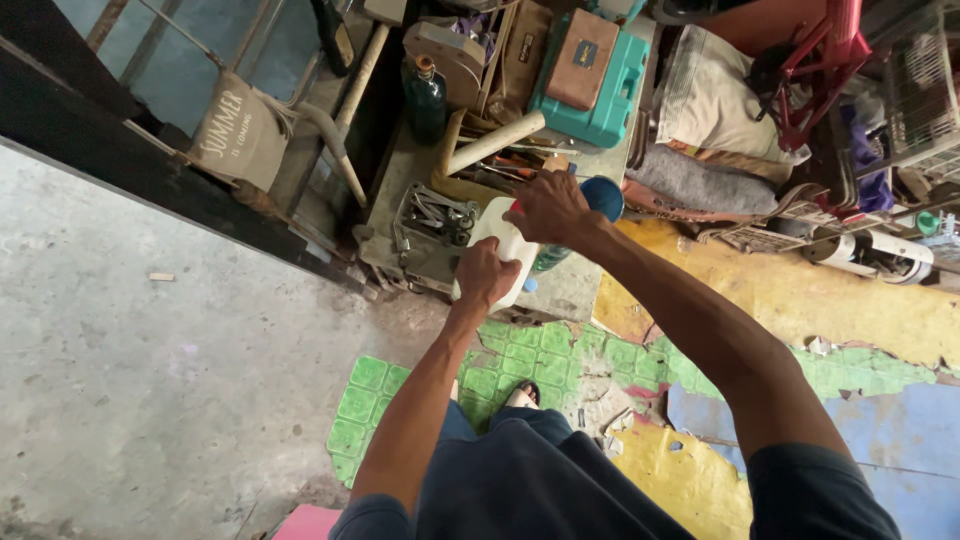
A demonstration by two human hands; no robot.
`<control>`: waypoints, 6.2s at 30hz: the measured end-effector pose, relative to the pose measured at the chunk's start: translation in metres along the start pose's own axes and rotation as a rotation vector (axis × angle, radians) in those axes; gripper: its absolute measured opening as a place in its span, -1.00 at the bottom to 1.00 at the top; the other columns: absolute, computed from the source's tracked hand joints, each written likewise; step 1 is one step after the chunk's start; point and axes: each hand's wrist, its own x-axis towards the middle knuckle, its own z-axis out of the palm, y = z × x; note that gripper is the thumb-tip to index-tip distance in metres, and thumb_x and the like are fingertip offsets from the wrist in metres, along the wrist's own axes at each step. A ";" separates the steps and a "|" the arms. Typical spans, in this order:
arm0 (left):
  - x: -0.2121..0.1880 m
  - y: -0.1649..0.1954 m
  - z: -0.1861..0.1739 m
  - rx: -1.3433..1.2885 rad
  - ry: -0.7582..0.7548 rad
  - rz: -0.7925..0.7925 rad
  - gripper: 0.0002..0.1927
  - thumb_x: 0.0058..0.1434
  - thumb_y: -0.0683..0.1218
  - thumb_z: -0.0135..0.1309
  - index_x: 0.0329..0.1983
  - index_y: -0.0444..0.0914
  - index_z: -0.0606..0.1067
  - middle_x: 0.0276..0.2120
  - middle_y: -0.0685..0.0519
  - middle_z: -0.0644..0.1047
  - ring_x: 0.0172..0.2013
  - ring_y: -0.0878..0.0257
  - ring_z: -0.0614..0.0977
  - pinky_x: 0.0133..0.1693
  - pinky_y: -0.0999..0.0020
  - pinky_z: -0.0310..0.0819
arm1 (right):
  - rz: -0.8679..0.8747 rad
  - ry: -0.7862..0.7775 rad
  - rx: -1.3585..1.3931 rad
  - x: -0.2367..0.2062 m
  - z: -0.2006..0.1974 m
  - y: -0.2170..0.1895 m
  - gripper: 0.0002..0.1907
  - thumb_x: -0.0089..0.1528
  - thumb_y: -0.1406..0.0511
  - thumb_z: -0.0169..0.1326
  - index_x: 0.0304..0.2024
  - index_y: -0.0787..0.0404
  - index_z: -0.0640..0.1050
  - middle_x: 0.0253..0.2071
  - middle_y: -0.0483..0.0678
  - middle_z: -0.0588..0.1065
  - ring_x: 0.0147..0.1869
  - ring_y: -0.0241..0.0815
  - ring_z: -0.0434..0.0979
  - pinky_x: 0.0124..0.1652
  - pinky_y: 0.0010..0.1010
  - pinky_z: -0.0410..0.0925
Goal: The person pours a clear liquid from a large white plastic jug into a smaller clear bottle using a blue funnel. They then remove the funnel and place the bottle cap on the small bottle.
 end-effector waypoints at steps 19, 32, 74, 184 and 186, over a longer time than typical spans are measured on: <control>-0.004 0.006 -0.008 0.004 -0.009 0.003 -0.59 -0.01 0.00 0.23 -0.19 -0.35 0.46 -0.25 -0.29 0.60 -0.18 -0.21 0.65 -0.11 0.00 0.55 | 0.196 -0.178 0.012 -0.026 -0.054 0.047 -0.24 0.18 -0.15 0.10 0.25 0.18 0.48 0.23 0.11 0.47 0.30 0.11 0.41 0.26 0.05 0.34; 0.004 0.063 0.002 0.245 0.144 0.095 -0.23 0.30 0.13 0.12 0.42 -0.21 0.06 0.20 -0.43 0.28 -0.29 -0.25 0.67 -0.39 0.05 0.62 | 0.066 -0.158 0.030 -0.057 -0.038 0.083 0.07 -0.17 0.06 0.42 0.39 0.01 0.34 0.30 0.08 0.36 0.30 0.18 0.36 0.16 0.22 0.32; 0.014 0.054 -0.005 0.229 0.083 0.149 -0.39 0.37 0.12 0.07 0.41 -0.06 0.17 0.25 -0.30 0.31 -0.28 -0.26 0.66 -0.31 -0.04 0.60 | 0.139 0.020 0.680 -0.084 -0.035 0.133 -0.12 -0.05 0.13 0.45 0.21 0.37 0.38 0.07 0.25 0.55 0.14 0.11 0.60 0.07 -0.12 0.51; 0.001 0.100 0.081 0.126 -0.068 0.131 -0.04 0.30 0.02 0.04 0.52 -0.46 -0.22 -0.33 -0.27 0.61 -0.33 -0.16 0.68 -0.32 -0.01 0.58 | -0.249 0.408 0.360 -0.073 0.021 0.092 -0.58 0.02 0.48 0.15 -0.04 0.29 0.62 -0.13 0.18 0.60 -0.14 0.15 0.63 -0.22 -0.14 0.51; 0.002 0.101 0.085 0.097 0.023 0.192 -0.07 0.32 -0.01 0.02 0.53 -0.47 -0.20 -0.34 -0.28 0.61 -0.34 -0.15 0.68 -0.33 0.01 0.57 | -0.273 0.388 0.358 -0.070 0.016 0.090 -0.64 0.05 0.46 0.16 -0.07 0.27 0.62 -0.12 0.18 0.61 -0.10 0.17 0.63 -0.16 -0.13 0.52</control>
